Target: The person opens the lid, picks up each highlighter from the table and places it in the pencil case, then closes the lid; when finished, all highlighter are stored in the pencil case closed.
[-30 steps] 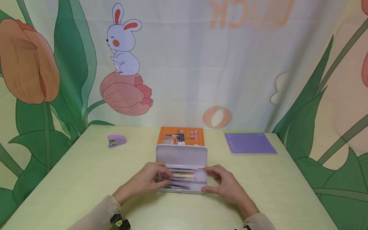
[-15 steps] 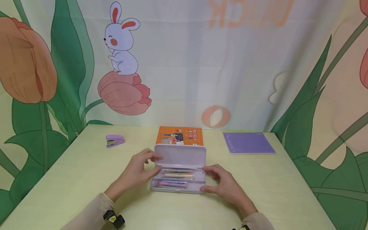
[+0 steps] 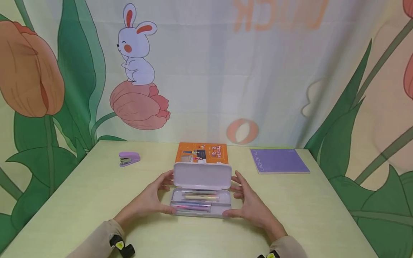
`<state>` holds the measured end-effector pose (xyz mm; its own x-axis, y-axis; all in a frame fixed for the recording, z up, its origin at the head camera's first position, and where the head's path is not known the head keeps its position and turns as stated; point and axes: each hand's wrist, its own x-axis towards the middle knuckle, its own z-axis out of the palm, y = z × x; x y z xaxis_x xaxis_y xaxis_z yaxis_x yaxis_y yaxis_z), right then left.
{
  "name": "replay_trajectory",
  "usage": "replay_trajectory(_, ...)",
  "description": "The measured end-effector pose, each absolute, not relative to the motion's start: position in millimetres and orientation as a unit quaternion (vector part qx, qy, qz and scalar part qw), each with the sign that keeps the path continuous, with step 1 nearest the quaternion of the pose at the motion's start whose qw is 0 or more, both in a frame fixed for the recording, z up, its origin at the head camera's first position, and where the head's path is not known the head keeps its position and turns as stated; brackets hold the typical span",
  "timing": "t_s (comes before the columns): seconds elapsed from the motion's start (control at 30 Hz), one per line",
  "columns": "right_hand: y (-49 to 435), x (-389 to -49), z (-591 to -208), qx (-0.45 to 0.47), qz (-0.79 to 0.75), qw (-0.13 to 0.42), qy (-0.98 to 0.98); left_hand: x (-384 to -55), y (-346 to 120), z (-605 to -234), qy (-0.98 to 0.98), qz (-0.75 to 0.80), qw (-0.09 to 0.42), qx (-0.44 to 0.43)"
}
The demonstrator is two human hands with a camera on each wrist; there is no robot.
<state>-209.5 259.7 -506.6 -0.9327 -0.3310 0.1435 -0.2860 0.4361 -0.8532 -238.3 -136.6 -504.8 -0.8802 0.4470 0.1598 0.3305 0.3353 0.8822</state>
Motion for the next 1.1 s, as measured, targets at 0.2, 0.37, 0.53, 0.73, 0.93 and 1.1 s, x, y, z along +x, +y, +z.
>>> replay_trajectory(0.2,252.2,-212.8,-504.9,-0.185,-0.476,0.027,0.859,-240.2,-136.1,-511.0,0.821,0.515,0.042,0.242)
replay_trajectory(0.37,251.5,-212.6,-499.2,-0.18,-0.487,0.033,0.854,-240.7,-135.7,-511.6,0.816,0.528,0.036,0.231)
replay_trajectory(0.53,256.1,-211.6,-502.2,-0.22,-0.472,0.036,0.853,-238.7,-137.0,-513.6,0.804,0.532,0.035,0.263)
replay_trajectory(0.73,257.1,-211.9,-504.2,-0.212,-0.462,0.037,0.86,-235.9,-137.1,-512.2,0.809,0.521,0.027,0.271)
replay_trajectory(0.93,257.4,-211.9,-504.7,-0.209,-0.452,0.04,0.866,-235.3,-137.6,-510.4,0.826,0.506,0.034,0.247)
replay_trajectory(1.1,257.3,-211.7,-506.1,-0.21,-0.438,0.042,0.873,-235.2,-138.1,-510.5,0.836,0.49,0.039,0.245)
